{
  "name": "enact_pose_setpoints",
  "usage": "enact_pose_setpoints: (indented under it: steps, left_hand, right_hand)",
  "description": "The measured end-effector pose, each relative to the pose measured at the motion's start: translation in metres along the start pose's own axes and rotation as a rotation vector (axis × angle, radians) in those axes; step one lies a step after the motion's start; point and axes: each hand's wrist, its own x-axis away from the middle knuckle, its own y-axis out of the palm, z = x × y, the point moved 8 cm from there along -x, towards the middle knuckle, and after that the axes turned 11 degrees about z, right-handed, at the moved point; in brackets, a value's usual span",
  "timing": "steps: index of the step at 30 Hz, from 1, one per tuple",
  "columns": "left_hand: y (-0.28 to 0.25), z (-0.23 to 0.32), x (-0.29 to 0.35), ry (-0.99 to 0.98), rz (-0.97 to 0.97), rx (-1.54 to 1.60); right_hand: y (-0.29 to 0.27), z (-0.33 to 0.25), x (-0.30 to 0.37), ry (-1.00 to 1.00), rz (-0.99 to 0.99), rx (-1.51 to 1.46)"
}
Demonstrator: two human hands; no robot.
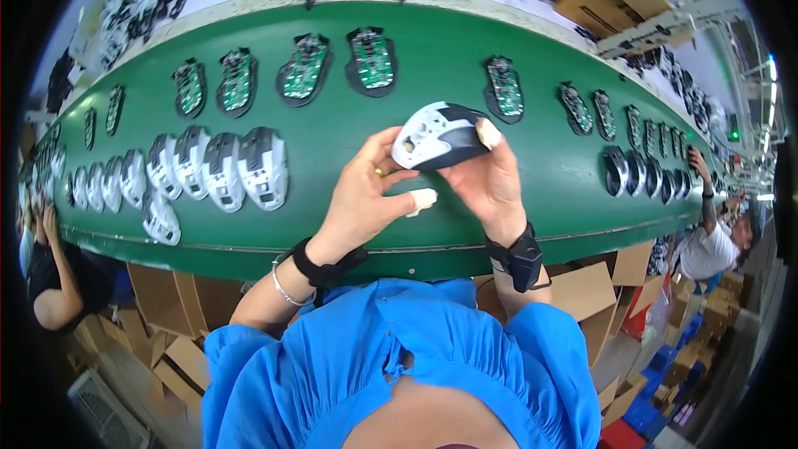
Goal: The recorder is assembling computer mice on an assembly line, attaching covers and sorting parts.
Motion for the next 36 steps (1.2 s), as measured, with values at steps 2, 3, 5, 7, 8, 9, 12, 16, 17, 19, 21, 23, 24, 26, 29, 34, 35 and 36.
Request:
enact_pose_setpoints:
  steps: [2, 3, 5, 7, 8, 9, 12, 16, 17, 19, 21, 23, 24, 26, 29, 34, 35, 36]
  left_hand:
    - [-0.002, 0.003, 0.002, 0.022, 0.019, 0.039]
    - [-0.002, 0.006, 0.003, 0.027, 0.017, 0.073]
    - [-0.004, 0.012, 0.006, 0.072, 0.030, 0.118]
    - [-0.007, 0.017, 0.009, 0.095, 0.036, 0.121]
    - [-0.008, 0.020, 0.009, 0.111, 0.034, 0.124]
    - [-0.011, 0.019, 0.012, 0.103, 0.036, 0.117]
    - [-0.022, 0.014, 0.003, 0.107, -0.015, 0.176]
    - [-0.025, -0.015, -0.001, -0.267, -0.023, 0.592]
    - [-0.021, -0.013, 0.001, -0.371, -0.129, 0.845]
    - [-0.024, -0.009, 0.007, -0.574, -0.103, 1.029]
    - [-0.037, -0.006, 0.003, -0.529, -0.111, 1.035]
    - [-0.055, -0.018, 0.000, -0.509, -0.054, 1.090]
    - [-0.061, -0.021, -0.003, -0.447, -0.086, 1.046]
    - [-0.067, -0.029, -0.003, -0.539, 0.021, 1.033]
    - [-0.065, -0.029, -0.010, -0.515, 0.088, 0.891]
    - [-0.065, -0.036, -0.002, -0.496, -0.058, 1.032]
    - [-0.064, -0.038, 0.001, -0.486, -0.114, 1.031]
    - [-0.063, -0.037, 0.004, -0.479, -0.173, 1.028]
  right_hand:
    - [0.005, -0.004, 0.007, -0.096, -0.020, 0.067]
    - [0.007, -0.005, 0.008, -0.117, -0.029, 0.087]
    - [0.010, -0.008, 0.010, -0.150, -0.059, 0.101]
    - [0.009, -0.006, 0.009, -0.168, -0.060, 0.112]
    - [0.012, -0.007, 0.010, -0.191, -0.053, 0.120]
    - [0.019, -0.008, 0.018, -0.225, -0.077, 0.187]
    - [0.056, -0.015, 0.023, -0.439, -0.177, 0.585]
    - [0.123, -0.015, 0.064, -1.495, -0.422, 1.346]
    - [0.127, -0.003, 0.061, -1.535, -0.534, 1.433]
    - [0.132, 0.018, 0.053, -1.430, -0.746, 1.592]
    - [0.134, 0.028, 0.041, -1.175, -0.901, 1.633]
    - [0.145, 0.018, 0.024, -1.102, -0.962, 1.526]
    - [0.153, 0.014, 0.014, -1.025, -1.007, 1.421]
    - [0.166, -0.003, -0.029, -0.846, -0.830, 1.334]
    - [0.146, -0.063, -0.150, -0.953, -0.023, 1.464]
    - [0.103, -0.079, -0.238, -1.169, 0.266, 1.819]
    - [0.101, -0.081, -0.240, -1.174, 0.301, 1.846]
    - [0.097, -0.084, -0.234, -1.209, 0.266, 1.797]
